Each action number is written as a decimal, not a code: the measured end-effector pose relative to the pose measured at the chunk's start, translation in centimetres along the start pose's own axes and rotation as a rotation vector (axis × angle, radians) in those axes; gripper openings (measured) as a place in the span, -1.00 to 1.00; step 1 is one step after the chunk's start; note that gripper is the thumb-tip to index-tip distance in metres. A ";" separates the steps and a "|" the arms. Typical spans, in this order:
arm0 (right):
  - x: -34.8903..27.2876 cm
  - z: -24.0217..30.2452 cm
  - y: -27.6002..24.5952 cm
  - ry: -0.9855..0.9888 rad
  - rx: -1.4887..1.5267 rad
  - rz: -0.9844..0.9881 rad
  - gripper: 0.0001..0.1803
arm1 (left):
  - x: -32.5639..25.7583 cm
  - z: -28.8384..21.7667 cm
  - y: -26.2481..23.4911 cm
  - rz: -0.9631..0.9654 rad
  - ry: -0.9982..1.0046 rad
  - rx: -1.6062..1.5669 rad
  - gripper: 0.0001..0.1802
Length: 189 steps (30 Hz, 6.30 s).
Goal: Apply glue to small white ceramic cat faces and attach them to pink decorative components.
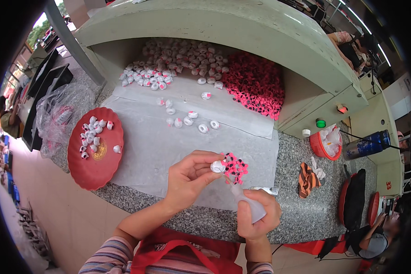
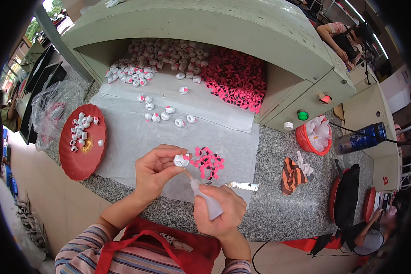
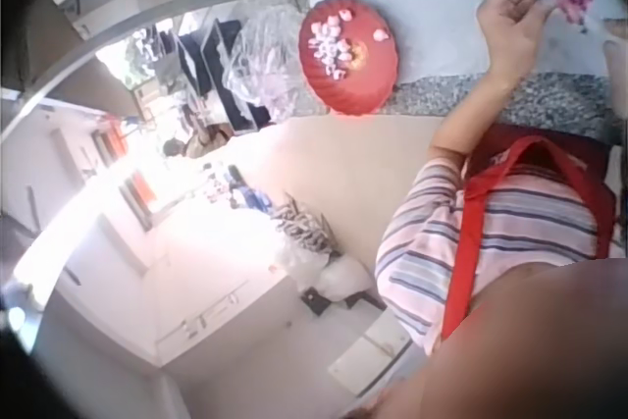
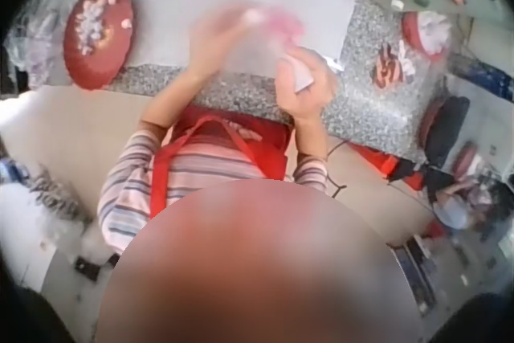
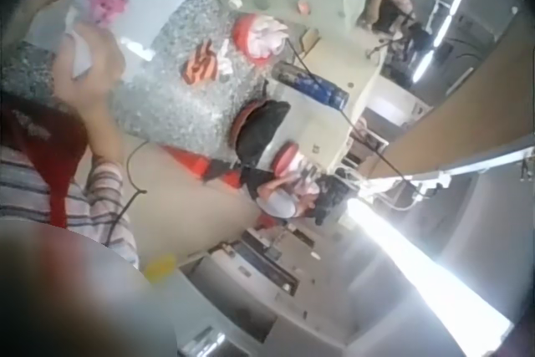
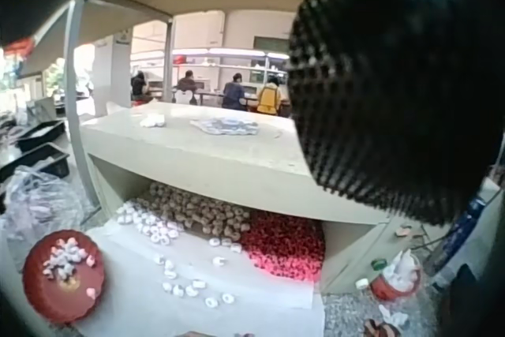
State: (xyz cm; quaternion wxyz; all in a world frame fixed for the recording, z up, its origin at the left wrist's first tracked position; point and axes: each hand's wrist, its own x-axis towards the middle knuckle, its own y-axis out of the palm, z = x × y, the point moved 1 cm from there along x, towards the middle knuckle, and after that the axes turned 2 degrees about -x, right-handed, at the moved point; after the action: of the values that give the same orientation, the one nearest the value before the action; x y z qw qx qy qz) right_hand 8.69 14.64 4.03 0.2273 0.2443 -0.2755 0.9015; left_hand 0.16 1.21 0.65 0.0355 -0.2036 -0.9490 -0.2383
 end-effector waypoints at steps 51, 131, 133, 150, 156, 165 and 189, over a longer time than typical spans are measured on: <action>0.5 -0.6 -0.2 -0.073 0.087 -0.047 -0.79 | 0.2 0.1 -0.5 0.051 -0.252 -0.213 -0.62; 0.6 -3.8 1.3 0.349 0.396 0.113 -0.79 | -1.0 2.3 0.8 0.142 0.024 -0.013 -0.63; 0.6 -3.8 1.4 0.352 0.397 0.119 -0.79 | -0.9 2.5 0.5 0.152 0.029 -0.009 -0.60; 0.5 -3.9 1.7 0.391 0.441 0.107 -0.82 | -0.8 2.4 0.4 0.184 -0.014 -0.065 -0.65; 0.5 -3.9 1.6 0.418 0.463 0.117 -0.83 | -0.8 2.4 0.4 0.182 -0.014 -0.062 -0.65; 0.8 -3.6 1.9 0.273 0.298 0.071 -0.75 | -0.5 2.2 0.5 -0.013 -0.422 -0.414 -0.71; 0.6 -3.9 1.7 0.374 0.750 0.194 -0.76 | -0.7 -0.3 0.8 0.273 0.065 0.123 -0.73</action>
State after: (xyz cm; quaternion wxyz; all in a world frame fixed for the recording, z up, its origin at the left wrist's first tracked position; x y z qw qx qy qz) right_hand 6.04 15.91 0.83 0.0830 0.1152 0.0955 0.9853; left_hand 1.13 1.45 1.15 0.1107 -0.3204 -0.9236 -0.1792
